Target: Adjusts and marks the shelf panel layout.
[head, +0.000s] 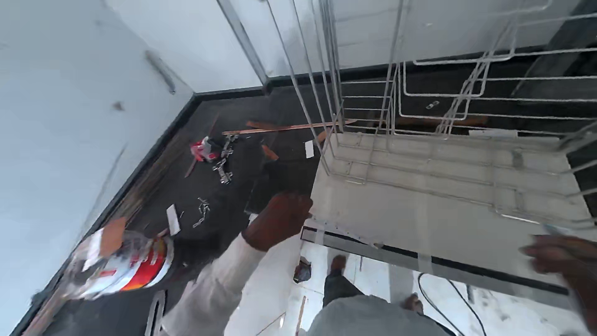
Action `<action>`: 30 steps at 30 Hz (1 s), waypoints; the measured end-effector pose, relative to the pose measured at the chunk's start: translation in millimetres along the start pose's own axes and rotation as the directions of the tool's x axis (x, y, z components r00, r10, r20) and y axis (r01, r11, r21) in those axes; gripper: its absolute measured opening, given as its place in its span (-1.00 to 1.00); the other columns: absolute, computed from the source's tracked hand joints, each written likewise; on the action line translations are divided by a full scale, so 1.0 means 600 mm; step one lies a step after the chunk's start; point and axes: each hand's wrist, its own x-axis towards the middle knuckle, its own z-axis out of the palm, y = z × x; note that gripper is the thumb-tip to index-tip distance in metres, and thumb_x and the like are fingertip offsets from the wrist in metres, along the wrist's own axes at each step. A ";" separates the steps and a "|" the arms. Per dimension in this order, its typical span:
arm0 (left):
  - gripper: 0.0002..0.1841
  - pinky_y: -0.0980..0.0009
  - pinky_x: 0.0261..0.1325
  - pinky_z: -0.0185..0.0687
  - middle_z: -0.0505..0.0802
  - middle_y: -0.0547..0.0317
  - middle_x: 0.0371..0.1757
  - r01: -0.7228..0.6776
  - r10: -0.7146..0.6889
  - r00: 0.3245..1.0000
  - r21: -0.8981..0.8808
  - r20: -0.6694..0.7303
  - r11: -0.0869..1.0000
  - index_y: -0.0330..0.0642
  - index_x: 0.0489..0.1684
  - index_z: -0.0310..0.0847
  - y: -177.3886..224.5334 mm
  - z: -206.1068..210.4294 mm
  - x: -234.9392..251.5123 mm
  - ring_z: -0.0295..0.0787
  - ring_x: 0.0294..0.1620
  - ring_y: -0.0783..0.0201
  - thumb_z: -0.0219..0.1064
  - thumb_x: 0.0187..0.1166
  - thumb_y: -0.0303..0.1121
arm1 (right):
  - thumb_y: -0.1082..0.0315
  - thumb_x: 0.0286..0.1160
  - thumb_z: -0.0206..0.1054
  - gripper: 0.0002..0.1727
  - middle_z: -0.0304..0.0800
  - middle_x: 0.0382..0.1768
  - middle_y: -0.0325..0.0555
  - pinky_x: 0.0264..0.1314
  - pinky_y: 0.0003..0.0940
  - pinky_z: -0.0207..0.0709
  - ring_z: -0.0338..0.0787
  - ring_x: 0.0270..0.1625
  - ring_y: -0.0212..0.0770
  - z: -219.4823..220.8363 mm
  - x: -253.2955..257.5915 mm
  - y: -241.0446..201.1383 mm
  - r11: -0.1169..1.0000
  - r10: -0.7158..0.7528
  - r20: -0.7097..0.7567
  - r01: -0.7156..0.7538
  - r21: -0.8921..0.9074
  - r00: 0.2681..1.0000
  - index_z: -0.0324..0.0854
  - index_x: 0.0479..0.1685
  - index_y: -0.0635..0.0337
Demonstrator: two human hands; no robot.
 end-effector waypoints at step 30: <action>-0.85 -0.07 0.21 0.62 0.85 -0.27 -0.06 -0.768 0.742 0.639 0.101 0.202 0.633 -0.45 -0.05 0.74 -0.072 0.092 0.254 0.80 0.10 -0.23 0.32 0.57 -0.57 | 0.23 0.55 0.32 -0.77 0.84 0.01 -0.08 -0.04 -0.42 0.77 0.87 -0.08 -0.30 0.595 -0.094 -0.079 0.854 0.198 -0.673 -0.462 -0.238 0.712 0.85 -0.05 0.07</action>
